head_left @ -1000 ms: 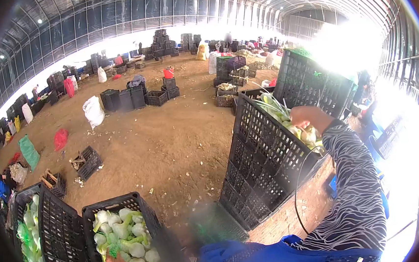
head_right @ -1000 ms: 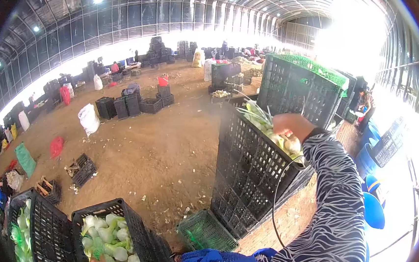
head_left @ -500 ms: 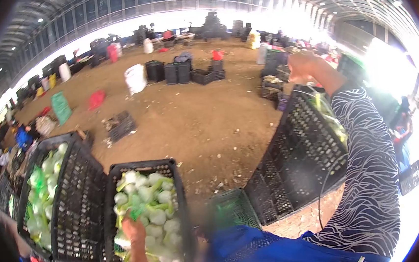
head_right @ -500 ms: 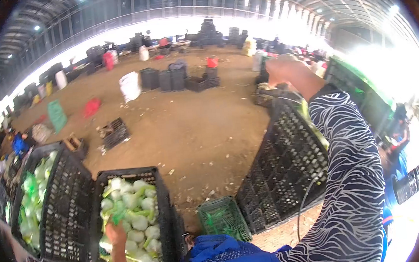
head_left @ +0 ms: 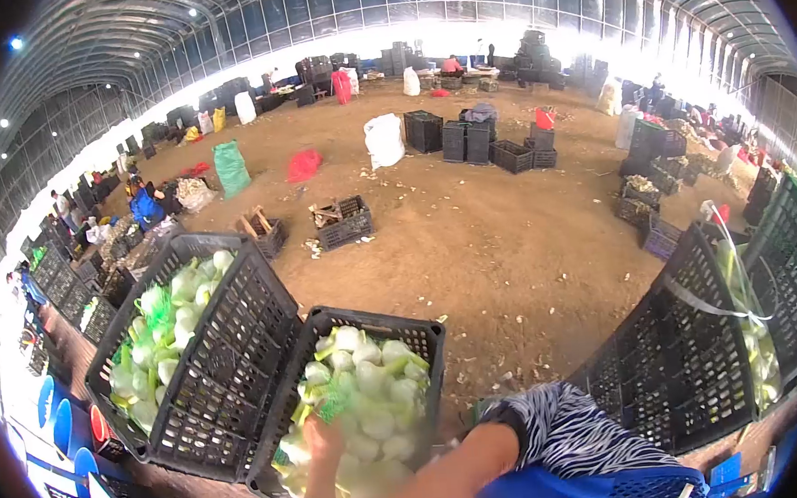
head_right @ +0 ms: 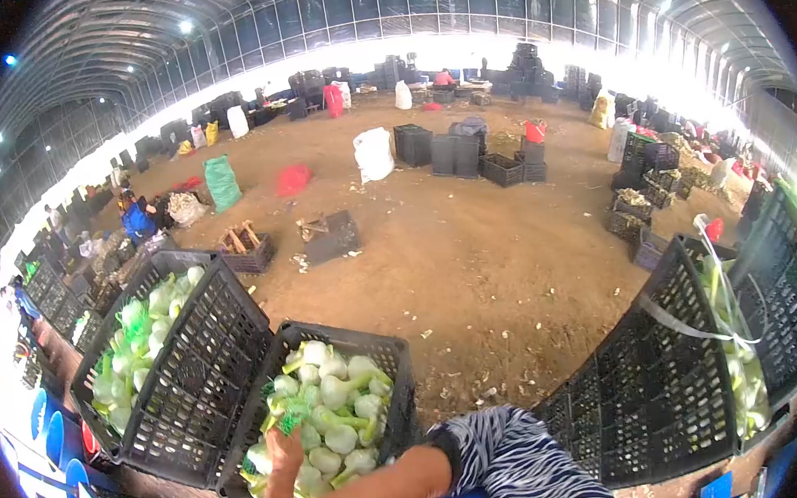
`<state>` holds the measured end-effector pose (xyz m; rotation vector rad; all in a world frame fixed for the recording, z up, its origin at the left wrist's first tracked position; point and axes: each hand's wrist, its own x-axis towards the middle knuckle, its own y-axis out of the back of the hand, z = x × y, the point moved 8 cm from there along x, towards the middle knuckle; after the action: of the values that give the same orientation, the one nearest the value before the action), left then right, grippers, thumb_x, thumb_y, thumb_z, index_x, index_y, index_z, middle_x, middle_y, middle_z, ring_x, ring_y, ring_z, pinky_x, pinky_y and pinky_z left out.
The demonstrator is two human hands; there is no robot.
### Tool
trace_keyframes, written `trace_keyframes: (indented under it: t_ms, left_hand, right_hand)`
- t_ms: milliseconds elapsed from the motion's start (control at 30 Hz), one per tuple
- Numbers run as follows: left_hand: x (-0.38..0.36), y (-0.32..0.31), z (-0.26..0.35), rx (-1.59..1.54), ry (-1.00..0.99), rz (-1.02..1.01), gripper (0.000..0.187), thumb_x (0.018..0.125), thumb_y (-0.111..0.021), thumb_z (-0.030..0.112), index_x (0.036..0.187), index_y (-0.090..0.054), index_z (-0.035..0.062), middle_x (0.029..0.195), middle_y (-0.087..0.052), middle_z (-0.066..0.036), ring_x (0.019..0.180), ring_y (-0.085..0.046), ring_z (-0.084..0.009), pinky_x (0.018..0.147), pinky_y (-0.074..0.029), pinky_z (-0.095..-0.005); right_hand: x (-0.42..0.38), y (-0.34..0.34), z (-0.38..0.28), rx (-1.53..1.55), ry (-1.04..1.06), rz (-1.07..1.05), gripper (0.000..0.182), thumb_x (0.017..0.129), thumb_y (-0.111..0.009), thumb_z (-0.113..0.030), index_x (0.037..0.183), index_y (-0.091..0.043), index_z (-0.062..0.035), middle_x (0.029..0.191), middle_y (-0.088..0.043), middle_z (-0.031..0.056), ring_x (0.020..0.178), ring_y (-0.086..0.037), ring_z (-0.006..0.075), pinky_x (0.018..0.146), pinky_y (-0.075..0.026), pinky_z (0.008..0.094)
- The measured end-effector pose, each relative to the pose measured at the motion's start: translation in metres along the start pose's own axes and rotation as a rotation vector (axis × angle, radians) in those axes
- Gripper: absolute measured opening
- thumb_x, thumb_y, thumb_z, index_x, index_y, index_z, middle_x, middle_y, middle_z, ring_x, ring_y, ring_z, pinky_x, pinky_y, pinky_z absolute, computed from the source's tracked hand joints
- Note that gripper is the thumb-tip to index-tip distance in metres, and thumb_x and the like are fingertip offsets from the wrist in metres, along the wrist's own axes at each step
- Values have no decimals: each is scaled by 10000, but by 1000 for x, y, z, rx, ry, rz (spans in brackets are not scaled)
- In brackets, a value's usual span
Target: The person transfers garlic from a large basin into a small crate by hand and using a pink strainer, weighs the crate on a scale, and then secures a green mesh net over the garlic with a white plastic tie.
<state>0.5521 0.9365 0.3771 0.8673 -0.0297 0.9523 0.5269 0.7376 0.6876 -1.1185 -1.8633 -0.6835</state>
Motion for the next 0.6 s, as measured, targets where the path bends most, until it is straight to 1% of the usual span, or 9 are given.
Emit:
trace_keyframes:
  t_ms: [133, 267, 333, 400, 467, 500, 533, 567, 600]
  left_hand:
    - [3, 11, 19, 11, 153, -9, 328, 721, -607, 130, 1020, -602, -5, 824, -625, -217, 786, -594, -376, 683, -467, -407]
    - [0, 4, 4, -25, 250, -42, 316, 703, -628, 161, 980, -621, 8, 794, -626, -208, 754, -596, -370, 661, -470, -403]
    - [-1, 4, 5, 51, 194, -4, 215, 726, -609, 64, 925, -617, -17, 814, -648, -133, 712, -591, -231, 686, -456, -347]
    - [1, 0, 7, -14, 190, -2, 210, 734, -589, 61, 925, -618, -22, 815, -648, -123, 708, -581, -211, 676, -454, -341]
    - [2, 0, 10, -66, 202, -3, 208, 743, -570, 59, 925, -620, -27, 815, -649, -112, 703, -571, -191, 666, -453, -335]
    - [3, 1, 13, -90, 196, -2, 211, 752, -554, 64, 929, -619, -33, 819, -650, -116, 705, -570, -189, 665, -452, -331]
    - [4, 4, 20, -116, 190, -3, 217, 762, -538, 69, 933, -618, -38, 824, -650, -119, 707, -570, -187, 663, -451, -326]
    - [5, 18, 64, -175, 146, 13, 217, 780, -515, 74, 937, -621, -32, 791, -648, -109, 706, -573, -196, 677, -451, -338]
    - [2, 17, 57, -162, 160, 33, 219, 782, -517, 77, 942, -619, -32, 793, -647, -108, 706, -572, -195, 675, -451, -338]
  right_hand:
    - [-16, 8, -8, 449, -133, -443, 405, 870, -552, -320, 1065, -531, 34, 1006, -555, 159, 923, -523, 241, 777, -395, 337]
    - [-43, 46, -31, 686, -210, -659, 474, 849, -567, -346, 1141, -470, 15, 1061, -496, 141, 951, -461, 211, 793, -347, 313]
    - [-56, 72, -36, 697, -266, -652, 516, 839, -575, -358, 1179, -439, 5, 1088, -466, 132, 966, -429, 196, 801, -323, 301]
    - [-86, 129, -26, 168, -415, -17, 303, 860, -560, -318, 945, -570, -28, 671, -538, 84, 552, -501, 150, 497, -384, 263]
    - [-116, 198, 17, 146, -734, 471, 297, 920, -471, -309, 819, -559, -43, 500, -461, -2, 428, -373, 99, 424, -328, 274]
    - [-137, 237, 52, -322, -771, 521, 294, 940, -421, -301, 897, -592, -65, 492, -491, 18, 422, -444, 137, 427, -364, 307]
    - [-138, 251, 58, -1068, -887, 463, 220, 911, -447, -247, 958, -624, -126, 560, -563, 61, 483, -543, 183, 469, -430, 342]
    - [-160, 257, 106, -1334, -1087, 140, 205, 852, -479, -201, 969, -644, -168, 648, -614, 77, 567, -609, 233, 515, -478, 377]
    - [-164, 236, 123, -1370, -1073, -123, 190, 761, -526, -148, 896, -660, -153, 688, -631, 62, 586, -616, 255, 515, -489, 386]
